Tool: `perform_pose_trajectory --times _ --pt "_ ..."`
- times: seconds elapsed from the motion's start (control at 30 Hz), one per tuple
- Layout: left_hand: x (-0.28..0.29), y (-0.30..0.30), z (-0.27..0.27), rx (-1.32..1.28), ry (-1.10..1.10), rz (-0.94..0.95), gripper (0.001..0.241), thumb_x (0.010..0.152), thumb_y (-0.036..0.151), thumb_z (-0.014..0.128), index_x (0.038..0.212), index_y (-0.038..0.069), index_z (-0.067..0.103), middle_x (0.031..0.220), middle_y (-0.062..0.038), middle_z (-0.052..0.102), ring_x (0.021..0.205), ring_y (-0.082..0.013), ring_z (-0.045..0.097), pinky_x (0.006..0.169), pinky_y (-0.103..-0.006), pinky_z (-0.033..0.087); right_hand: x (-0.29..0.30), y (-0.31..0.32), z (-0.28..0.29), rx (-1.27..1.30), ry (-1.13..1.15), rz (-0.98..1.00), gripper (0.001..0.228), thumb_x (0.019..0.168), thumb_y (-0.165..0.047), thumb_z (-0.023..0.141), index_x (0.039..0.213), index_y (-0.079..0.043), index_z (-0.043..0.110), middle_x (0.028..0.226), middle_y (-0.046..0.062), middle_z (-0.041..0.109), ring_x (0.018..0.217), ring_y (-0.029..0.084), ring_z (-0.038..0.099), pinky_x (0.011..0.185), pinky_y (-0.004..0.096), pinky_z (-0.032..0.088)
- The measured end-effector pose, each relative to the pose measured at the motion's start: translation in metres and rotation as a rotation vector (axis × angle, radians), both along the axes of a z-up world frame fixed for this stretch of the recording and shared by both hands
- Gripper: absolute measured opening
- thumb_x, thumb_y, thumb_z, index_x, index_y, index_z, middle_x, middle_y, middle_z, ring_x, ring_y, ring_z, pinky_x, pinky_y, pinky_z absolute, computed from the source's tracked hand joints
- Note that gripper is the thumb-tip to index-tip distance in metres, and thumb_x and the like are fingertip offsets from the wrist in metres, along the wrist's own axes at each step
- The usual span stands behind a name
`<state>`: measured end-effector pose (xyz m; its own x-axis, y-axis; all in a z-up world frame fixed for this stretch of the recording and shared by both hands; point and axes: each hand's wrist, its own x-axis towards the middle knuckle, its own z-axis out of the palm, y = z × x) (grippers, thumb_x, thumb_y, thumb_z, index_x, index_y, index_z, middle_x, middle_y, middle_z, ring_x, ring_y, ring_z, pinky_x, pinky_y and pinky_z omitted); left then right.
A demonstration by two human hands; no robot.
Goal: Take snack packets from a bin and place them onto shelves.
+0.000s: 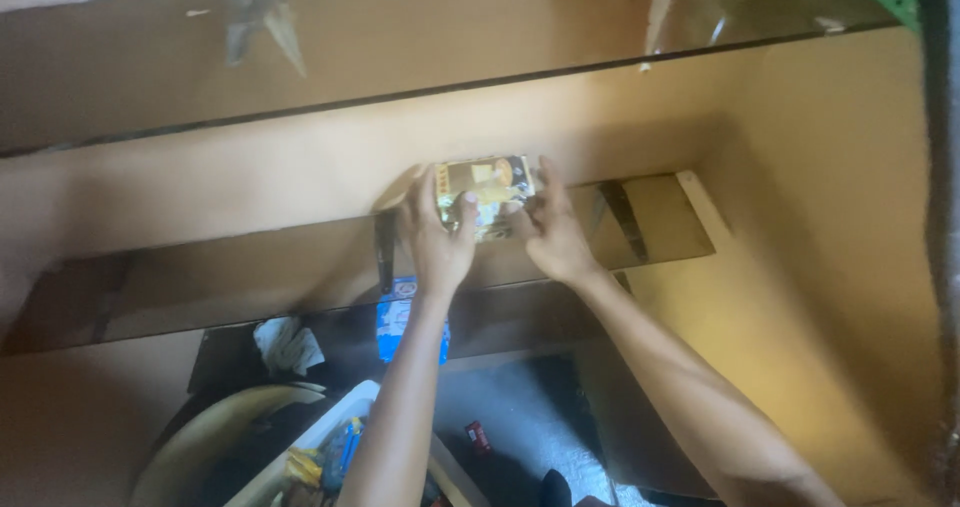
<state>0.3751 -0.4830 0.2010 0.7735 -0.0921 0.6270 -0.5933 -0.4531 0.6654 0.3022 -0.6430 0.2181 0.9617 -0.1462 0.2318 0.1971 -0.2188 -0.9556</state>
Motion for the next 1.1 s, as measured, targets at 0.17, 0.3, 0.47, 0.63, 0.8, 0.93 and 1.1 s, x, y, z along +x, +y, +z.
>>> perform_pose_trajectory --times 0.17,0.3,0.47,0.63,0.8,0.93,1.1 --pt "0.004 -0.002 -0.007 -0.039 0.063 -0.123 0.061 0.099 0.036 0.069 0.147 0.005 0.050 0.143 -0.022 0.055 0.134 -0.0401 0.051 0.112 -0.0482 0.044 -0.008 0.012 0.021 -0.188 0.056 -0.163 0.076 0.098 -0.019 0.062 0.160 -0.008 0.019 0.140 0.022 0.060 0.117 0.029 0.070 0.093 0.039 0.059" --pt "-0.001 -0.001 0.008 -0.021 0.029 -0.119 0.063 0.098 0.035 0.071 0.146 0.003 0.048 0.141 -0.024 0.054 0.133 -0.0415 0.050 0.110 -0.0494 0.045 -0.008 0.006 0.020 -0.188 0.192 -0.166 0.076 0.099 -0.024 0.058 0.162 -0.008 0.020 0.136 0.023 0.063 0.118 0.032 0.071 0.097 0.038 0.058" --pt "-0.005 -0.004 0.012 -0.010 -0.028 -0.102 0.059 0.098 0.032 0.070 0.144 0.003 0.050 0.141 -0.023 0.054 0.134 -0.0417 0.051 0.111 -0.0500 0.044 -0.006 -0.001 0.001 -0.108 0.005 -0.164 0.079 0.099 -0.021 0.061 0.157 0.004 0.014 0.149 0.031 0.045 0.134 0.036 0.057 0.106 0.042 0.053" --pt "-0.008 -0.003 0.010 -0.016 -0.008 -0.084 0.057 0.098 0.033 0.070 0.144 0.004 0.051 0.143 -0.023 0.051 0.135 -0.0403 0.051 0.111 -0.0493 0.045 -0.008 0.000 0.002 -0.221 -0.009 -0.230 0.076 0.101 -0.021 0.062 0.156 0.005 0.017 0.153 0.033 0.037 0.138 0.038 0.050 0.109 0.043 0.051" --pt "-0.011 0.004 0.016 0.062 -0.006 -0.009 0.054 0.097 0.032 0.073 0.140 0.006 0.055 0.146 -0.024 0.049 0.136 -0.0408 0.049 0.110 -0.0515 0.041 -0.013 0.006 0.004 -0.208 -0.016 -0.265 0.074 0.098 -0.020 0.063 0.154 0.006 0.022 0.152 0.031 0.040 0.138 0.036 0.053 0.111 0.044 0.049" --pt "-0.030 0.024 0.017 0.008 -0.103 -0.013 0.049 0.096 0.024 0.074 0.137 0.006 0.057 0.146 -0.022 0.051 0.138 -0.0405 0.049 0.115 -0.0509 0.041 -0.033 0.029 0.009 -0.495 -0.280 -0.440 0.065 0.096 -0.008 0.067 0.151 0.004 0.034 0.151 0.029 0.044 0.141 0.043 0.046 0.119 0.051 0.039" --pt "-0.096 0.080 0.008 -0.094 -0.035 0.005 0.039 0.099 0.015 0.072 0.134 0.006 0.058 0.143 -0.020 0.056 0.136 -0.0391 0.054 0.115 -0.0476 0.044 -0.067 0.093 0.010 -0.529 -0.522 -0.366 0.047 0.097 -0.001 0.063 0.141 -0.001 0.046 0.151 0.026 0.047 0.144 0.042 0.047 0.122 0.050 0.040"
